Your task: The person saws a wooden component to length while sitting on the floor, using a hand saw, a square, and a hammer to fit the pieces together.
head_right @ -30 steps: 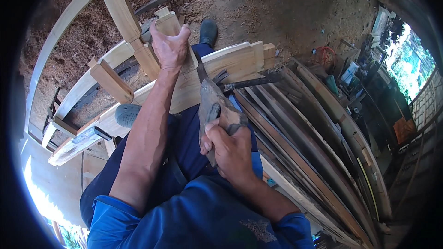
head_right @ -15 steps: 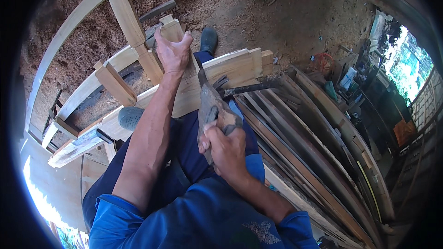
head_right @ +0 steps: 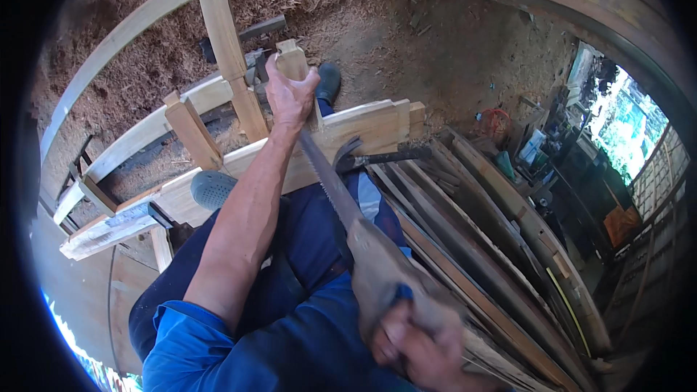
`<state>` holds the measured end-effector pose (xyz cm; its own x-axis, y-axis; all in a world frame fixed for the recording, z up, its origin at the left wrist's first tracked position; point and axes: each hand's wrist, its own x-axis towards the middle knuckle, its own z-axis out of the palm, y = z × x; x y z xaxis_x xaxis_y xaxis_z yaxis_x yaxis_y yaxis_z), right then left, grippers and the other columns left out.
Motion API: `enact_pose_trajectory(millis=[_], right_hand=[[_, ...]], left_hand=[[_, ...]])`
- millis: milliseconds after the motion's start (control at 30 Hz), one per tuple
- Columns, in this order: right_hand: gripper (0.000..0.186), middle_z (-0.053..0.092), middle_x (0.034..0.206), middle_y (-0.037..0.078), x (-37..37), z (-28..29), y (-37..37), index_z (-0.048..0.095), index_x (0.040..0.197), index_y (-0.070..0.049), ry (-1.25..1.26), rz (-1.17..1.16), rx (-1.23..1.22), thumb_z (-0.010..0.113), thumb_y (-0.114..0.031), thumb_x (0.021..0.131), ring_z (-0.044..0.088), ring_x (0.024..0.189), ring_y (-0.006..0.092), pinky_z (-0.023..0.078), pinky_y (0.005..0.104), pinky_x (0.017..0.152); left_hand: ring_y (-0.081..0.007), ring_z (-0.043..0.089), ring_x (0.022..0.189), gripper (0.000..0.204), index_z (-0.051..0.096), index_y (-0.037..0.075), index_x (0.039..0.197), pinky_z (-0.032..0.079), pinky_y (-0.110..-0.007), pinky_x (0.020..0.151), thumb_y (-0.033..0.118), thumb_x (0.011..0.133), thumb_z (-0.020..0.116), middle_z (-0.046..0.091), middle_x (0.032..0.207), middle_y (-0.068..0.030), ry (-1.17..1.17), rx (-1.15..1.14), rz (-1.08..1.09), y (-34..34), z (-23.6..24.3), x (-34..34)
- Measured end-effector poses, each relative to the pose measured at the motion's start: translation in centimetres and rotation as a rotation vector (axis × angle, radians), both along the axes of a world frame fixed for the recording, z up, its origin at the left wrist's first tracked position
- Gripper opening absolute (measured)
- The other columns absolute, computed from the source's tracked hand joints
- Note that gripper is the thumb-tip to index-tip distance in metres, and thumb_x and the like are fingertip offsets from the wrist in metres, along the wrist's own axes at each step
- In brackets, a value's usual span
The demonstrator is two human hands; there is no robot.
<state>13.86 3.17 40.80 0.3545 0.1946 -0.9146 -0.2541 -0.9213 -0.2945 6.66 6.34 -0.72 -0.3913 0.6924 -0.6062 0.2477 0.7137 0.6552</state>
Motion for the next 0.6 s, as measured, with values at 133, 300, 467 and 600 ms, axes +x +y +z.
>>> enact_pose_trajectory(millis=[133, 300, 467, 600], right_hand=[[0.061, 0.047, 0.058, 0.006, 5.3, 3.8, 0.1, 0.045, 0.135, 0.013, -0.221, 0.224, 0.078, 0.066, -0.018, 0.087, 0.05, 0.053, 0.0149, 0.045, 0.0296, 0.048], [0.081, 0.068, 0.08, 0.01, 3.4, -1.7, 5.1, 0.038, 0.142, 0.019, -0.437, 1.567, 0.956, 0.07, -0.031, 0.087, 0.062, 0.056, 0.0193, 0.052, 0.0348, 0.057], [0.068, 0.065, 0.091, 0.008, -12.8, -21.9, 10.9, 0.049, 0.143, 0.003, 0.16, 2.125, 1.584, 0.067, -0.022, 0.083, 0.063, 0.081, 0.0216, 0.051, 0.0337, 0.073], [0.049, 0.061, 0.088, 0.003, -23.8, -34.7, 4.4, 0.053, 0.143, -0.008, 0.432, 2.325, 1.695, 0.051, -0.015, 0.094, 0.06, 0.094, 0.0193, 0.046, 0.0312, 0.084]], left_hand=[[-0.0451, 0.068, 0.098, 0.083, 0.039, 0.004, 0.141, 0.053, -0.05, 0.089, 0.033, 0.075, 0.08, 0.068, 0.106, -0.0311, 0.019, 0.024, 0.039, -3.4, -0.1, -1.1], [-0.0408, 0.07, 0.091, 0.08, 0.041, 0.004, 0.138, 0.056, -0.047, 0.083, 0.033, 0.075, 0.081, 0.069, 0.1, -0.0261, -0.162, -0.079, 0.067, -0.6, 2.3, -1.4], [-0.0367, 0.066, 0.098, 0.075, 0.041, 0.005, 0.14, 0.05, -0.045, 0.088, 0.033, 0.081, 0.078, 0.064, 0.108, -0.0229, -0.09, -0.068, 0.063, -3.8, -1.7, 0.8], [-0.0466, 0.066, 0.098, 0.074, 0.04, 0.005, 0.135, 0.052, -0.051, 0.083, 0.027, 0.078, 0.081, 0.064, 0.111, -0.0303, -0.099, 0.134, 0.165, -3.5, -0.3, -1.4]])
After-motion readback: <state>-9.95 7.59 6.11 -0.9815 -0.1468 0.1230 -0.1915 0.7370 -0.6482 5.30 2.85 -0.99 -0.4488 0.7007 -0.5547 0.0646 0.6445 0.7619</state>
